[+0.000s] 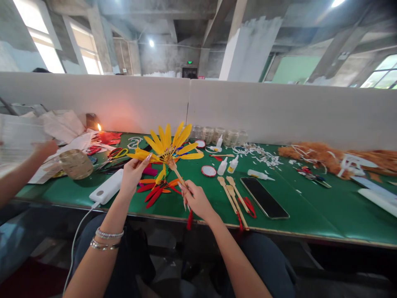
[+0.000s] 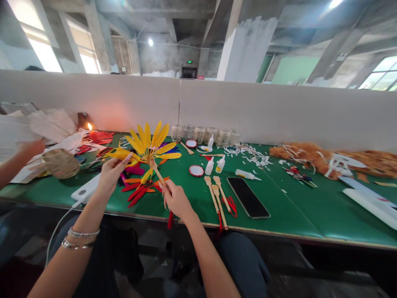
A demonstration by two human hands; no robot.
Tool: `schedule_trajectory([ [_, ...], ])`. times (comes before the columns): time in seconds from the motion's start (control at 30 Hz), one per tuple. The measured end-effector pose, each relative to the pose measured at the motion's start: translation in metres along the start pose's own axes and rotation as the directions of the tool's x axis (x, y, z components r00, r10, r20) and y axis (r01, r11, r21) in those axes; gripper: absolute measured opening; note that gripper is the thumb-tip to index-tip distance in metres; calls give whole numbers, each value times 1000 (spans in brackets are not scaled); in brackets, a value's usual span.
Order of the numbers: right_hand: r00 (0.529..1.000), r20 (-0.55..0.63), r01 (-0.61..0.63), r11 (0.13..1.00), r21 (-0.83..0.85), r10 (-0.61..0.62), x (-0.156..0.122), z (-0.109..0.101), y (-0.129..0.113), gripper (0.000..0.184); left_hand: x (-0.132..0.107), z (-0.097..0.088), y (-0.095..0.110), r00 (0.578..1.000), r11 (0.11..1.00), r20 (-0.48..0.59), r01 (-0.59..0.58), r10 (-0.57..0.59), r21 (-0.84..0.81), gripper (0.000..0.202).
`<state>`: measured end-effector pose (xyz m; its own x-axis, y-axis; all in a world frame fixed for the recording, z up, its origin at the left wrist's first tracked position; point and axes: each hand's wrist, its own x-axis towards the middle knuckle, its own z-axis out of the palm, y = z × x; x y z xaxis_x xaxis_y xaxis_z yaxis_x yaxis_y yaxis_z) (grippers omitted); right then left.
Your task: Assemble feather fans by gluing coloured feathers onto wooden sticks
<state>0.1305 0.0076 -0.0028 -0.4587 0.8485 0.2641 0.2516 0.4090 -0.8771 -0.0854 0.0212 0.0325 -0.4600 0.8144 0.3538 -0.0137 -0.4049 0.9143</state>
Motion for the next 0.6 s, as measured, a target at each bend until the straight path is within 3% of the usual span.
schedule_trajectory([
  [0.17,1000,4,-5,1000,8,5,-1,0,0,30,1,-1,0,996,996,-4,86,-86,-10,32],
  [0.4,1000,18,8,1000,-8,-8,-1,0,-1,29,0,-2,-1,992,967,-73,-82,103,241,28],
  [0.6,1000,27,0,1000,-1,0,-1,0,-1,29,0,-1,-4,990,983,-101,-78,95,168,27],
])
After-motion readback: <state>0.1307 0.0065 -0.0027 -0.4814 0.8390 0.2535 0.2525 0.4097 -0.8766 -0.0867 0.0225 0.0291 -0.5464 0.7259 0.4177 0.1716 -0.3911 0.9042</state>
